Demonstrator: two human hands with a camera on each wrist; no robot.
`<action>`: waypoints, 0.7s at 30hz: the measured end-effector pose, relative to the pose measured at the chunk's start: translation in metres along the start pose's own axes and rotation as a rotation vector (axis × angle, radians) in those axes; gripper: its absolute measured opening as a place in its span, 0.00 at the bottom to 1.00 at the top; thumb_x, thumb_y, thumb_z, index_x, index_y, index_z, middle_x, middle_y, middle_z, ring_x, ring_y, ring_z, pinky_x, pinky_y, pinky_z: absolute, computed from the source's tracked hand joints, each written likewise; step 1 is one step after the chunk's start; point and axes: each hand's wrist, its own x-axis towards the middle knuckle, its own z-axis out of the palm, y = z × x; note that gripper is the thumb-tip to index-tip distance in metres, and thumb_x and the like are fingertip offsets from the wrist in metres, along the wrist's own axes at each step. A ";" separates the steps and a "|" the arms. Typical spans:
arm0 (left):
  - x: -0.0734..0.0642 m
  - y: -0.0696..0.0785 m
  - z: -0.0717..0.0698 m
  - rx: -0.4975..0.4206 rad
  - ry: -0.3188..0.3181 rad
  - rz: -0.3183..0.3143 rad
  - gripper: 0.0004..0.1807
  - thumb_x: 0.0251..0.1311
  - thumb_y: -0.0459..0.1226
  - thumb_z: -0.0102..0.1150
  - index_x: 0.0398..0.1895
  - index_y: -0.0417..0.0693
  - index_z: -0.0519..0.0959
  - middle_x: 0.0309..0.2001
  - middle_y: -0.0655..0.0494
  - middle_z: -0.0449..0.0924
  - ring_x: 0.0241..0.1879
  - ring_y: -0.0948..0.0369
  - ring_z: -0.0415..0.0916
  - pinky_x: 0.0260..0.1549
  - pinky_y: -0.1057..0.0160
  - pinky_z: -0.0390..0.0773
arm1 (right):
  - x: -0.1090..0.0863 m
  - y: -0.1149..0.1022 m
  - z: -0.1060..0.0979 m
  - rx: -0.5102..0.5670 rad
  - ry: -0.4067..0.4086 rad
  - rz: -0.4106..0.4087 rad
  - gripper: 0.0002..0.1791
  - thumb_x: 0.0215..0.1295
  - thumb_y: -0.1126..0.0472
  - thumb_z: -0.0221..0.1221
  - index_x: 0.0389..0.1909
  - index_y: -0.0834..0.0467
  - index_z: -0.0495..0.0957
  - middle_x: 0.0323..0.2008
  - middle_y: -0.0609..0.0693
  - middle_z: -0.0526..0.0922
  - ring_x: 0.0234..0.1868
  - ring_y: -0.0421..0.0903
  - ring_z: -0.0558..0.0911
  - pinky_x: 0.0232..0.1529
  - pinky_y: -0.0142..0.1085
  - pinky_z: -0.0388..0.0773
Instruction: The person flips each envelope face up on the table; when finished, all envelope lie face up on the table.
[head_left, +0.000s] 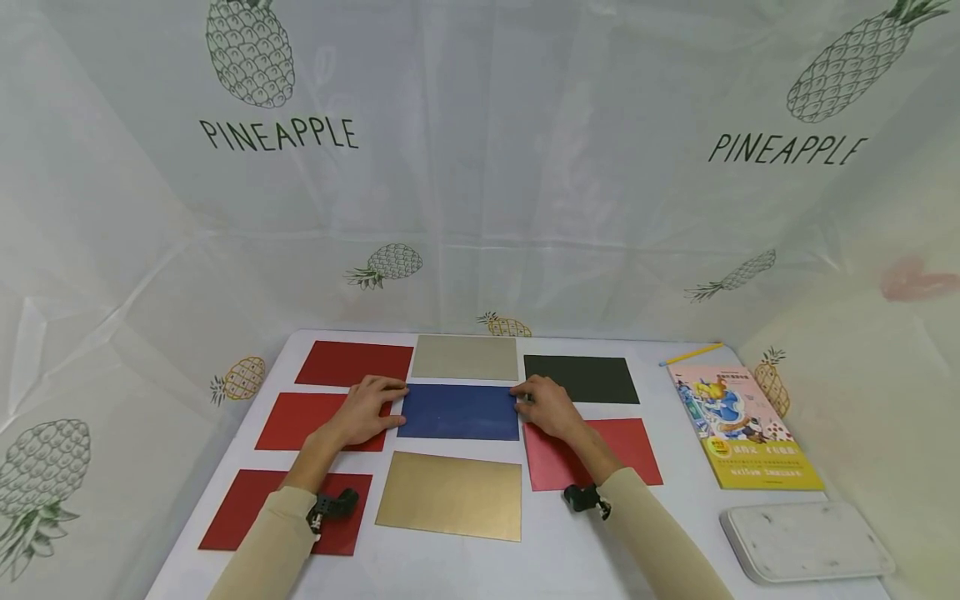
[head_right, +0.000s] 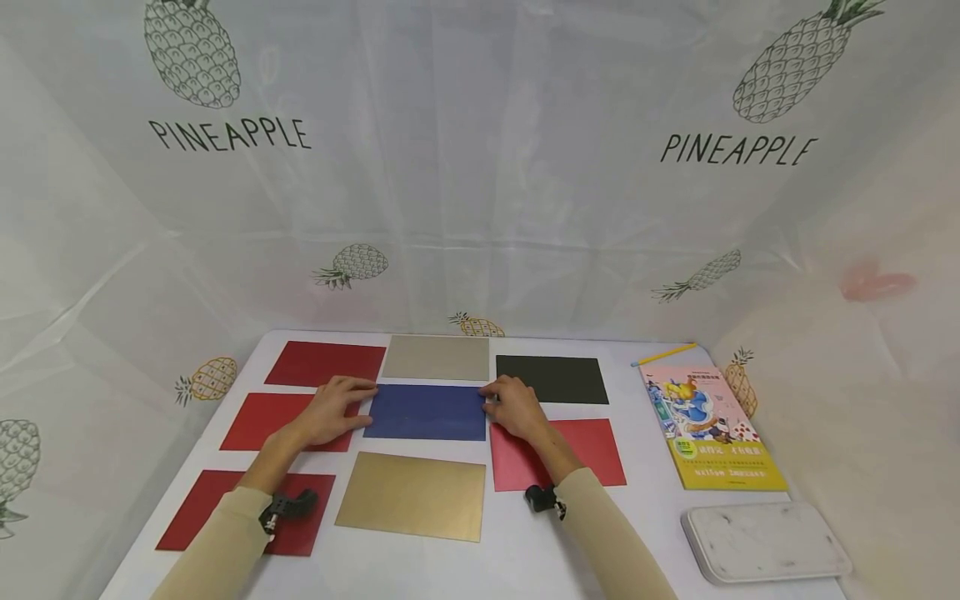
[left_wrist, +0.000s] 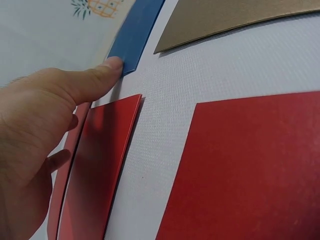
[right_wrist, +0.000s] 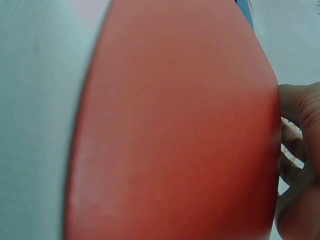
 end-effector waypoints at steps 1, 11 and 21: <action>0.000 0.000 0.000 0.000 0.000 0.001 0.33 0.57 0.46 0.72 0.65 0.44 0.77 0.66 0.46 0.72 0.67 0.45 0.61 0.62 0.36 0.61 | 0.000 0.000 0.000 0.000 0.001 0.001 0.14 0.63 0.59 0.67 0.50 0.53 0.87 0.43 0.48 0.83 0.47 0.48 0.78 0.49 0.50 0.74; 0.000 -0.003 0.003 -0.012 -0.001 0.005 0.33 0.58 0.46 0.72 0.66 0.45 0.77 0.67 0.47 0.72 0.67 0.46 0.61 0.63 0.36 0.60 | -0.001 -0.001 0.001 0.000 -0.008 0.021 0.13 0.64 0.59 0.67 0.49 0.52 0.87 0.44 0.49 0.83 0.47 0.49 0.78 0.51 0.53 0.73; 0.000 -0.006 0.001 -0.074 0.024 0.019 0.32 0.58 0.46 0.72 0.67 0.54 0.77 0.67 0.51 0.71 0.67 0.48 0.61 0.62 0.38 0.61 | -0.005 -0.004 -0.004 -0.036 0.008 -0.014 0.12 0.65 0.56 0.66 0.49 0.49 0.87 0.45 0.46 0.83 0.49 0.48 0.78 0.52 0.54 0.72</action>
